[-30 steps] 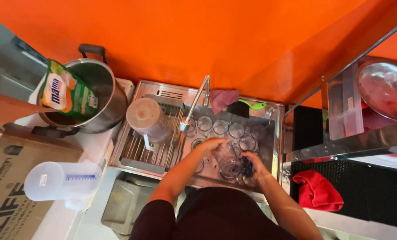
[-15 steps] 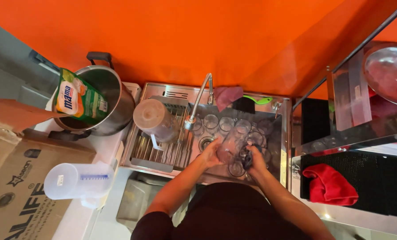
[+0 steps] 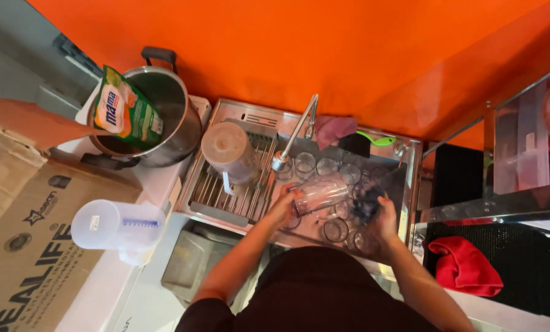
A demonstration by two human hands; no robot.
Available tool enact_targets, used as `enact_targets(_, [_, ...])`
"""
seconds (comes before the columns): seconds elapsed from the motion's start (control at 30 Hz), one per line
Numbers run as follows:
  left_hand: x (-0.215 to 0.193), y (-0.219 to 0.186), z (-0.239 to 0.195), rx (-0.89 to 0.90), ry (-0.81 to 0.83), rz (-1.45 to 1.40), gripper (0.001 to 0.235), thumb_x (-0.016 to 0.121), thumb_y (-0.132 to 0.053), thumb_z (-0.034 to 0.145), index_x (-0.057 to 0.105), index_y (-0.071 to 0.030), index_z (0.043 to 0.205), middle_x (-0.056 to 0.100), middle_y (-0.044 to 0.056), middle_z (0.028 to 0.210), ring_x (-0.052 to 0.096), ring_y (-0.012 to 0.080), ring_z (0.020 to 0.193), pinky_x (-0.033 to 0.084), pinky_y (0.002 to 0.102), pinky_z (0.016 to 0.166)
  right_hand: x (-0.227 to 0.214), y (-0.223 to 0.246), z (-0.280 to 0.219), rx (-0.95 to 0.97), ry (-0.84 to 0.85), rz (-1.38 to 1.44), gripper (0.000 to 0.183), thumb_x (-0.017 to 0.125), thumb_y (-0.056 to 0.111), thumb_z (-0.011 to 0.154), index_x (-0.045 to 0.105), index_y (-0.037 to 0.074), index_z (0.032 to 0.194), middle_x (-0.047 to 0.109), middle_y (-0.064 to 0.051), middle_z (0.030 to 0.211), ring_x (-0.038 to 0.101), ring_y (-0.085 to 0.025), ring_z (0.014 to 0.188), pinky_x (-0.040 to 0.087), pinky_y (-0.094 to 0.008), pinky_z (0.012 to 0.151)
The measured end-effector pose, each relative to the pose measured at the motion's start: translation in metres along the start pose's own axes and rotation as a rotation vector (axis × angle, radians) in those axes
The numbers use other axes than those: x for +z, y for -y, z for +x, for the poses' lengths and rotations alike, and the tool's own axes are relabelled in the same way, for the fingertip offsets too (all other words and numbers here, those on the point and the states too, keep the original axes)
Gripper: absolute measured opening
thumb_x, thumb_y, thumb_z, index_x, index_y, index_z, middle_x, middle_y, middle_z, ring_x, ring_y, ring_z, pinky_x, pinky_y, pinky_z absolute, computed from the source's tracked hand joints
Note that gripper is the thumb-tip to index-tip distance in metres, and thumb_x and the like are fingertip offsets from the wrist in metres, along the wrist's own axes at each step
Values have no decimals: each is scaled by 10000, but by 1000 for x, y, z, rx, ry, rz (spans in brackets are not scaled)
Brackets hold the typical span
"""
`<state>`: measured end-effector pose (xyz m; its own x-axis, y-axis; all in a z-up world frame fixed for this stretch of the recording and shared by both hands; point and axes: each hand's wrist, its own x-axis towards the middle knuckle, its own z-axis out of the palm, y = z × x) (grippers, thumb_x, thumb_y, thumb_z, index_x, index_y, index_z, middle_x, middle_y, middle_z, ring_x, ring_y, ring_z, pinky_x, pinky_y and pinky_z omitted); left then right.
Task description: The person scrubs multiple clear plastic glasses with a dark cloth in a stainless steel sink, rinses them under running water, and places them in a metal drying rack. The person repeats this process for several glasses throughout the clip.
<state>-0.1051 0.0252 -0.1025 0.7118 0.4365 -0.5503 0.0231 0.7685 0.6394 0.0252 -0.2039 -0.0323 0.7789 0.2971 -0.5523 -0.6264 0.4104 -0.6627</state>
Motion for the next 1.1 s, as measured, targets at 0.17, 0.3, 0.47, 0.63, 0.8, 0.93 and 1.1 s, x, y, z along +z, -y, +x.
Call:
enact_targets(0.17, [-13,9,25,-137,92,61,452,797,-465,758,623,-176,1059,636,43,917,707,198,778,629,305,664,-5,13,46,-145,572,-833,708,600,32,662,673,120,1362,679,-103,1129,620,-205,1037,471,-365,1037])
enact_targets(0.3, [-2,-16,13,-153,55,17,389,806,-412,744,696,-120,975,706,79,836,719,224,699,617,319,591,15,30,22,-92,726,-799,833,603,-104,568,652,123,1368,654,-87,1020,613,-200,962,505,-318,894])
enact_targets(0.47, [11,-47,0,-228,115,64,456,820,-400,684,752,-80,1001,733,123,851,713,277,708,619,417,600,66,59,-35,-136,1057,-939,646,547,-220,697,783,42,1238,758,-184,1241,621,-249,1093,514,-401,985])
enact_targets(0.63, [23,-37,6,-308,144,134,470,816,-391,701,728,-40,1002,743,133,844,731,279,733,613,402,630,41,6,16,-717,1367,-1013,550,570,24,859,594,-12,1407,579,-272,1431,523,-413,1350,394,-503,1125])
enact_targets(0.8, [30,-15,30,-225,154,112,411,841,-351,718,737,-54,981,731,134,804,722,289,698,584,392,591,48,-41,73,-818,1428,-1113,637,568,172,938,435,-19,1531,516,-307,1455,503,-423,1342,357,-498,1158])
enact_targets(0.93, [58,-55,-14,199,381,497,496,740,-315,830,659,-175,1299,663,72,1096,599,182,1055,493,327,948,21,-96,124,-516,863,-1453,590,588,213,852,603,138,1437,737,-142,1106,709,-259,1017,545,-364,895])
enact_targets(1.1, [61,-49,-21,136,384,710,610,701,-458,870,617,-240,1433,593,197,1393,518,325,1309,397,429,1124,0,-66,83,-627,1011,-1242,469,462,99,1016,486,-122,1429,630,-446,1124,638,-533,1027,521,-537,927])
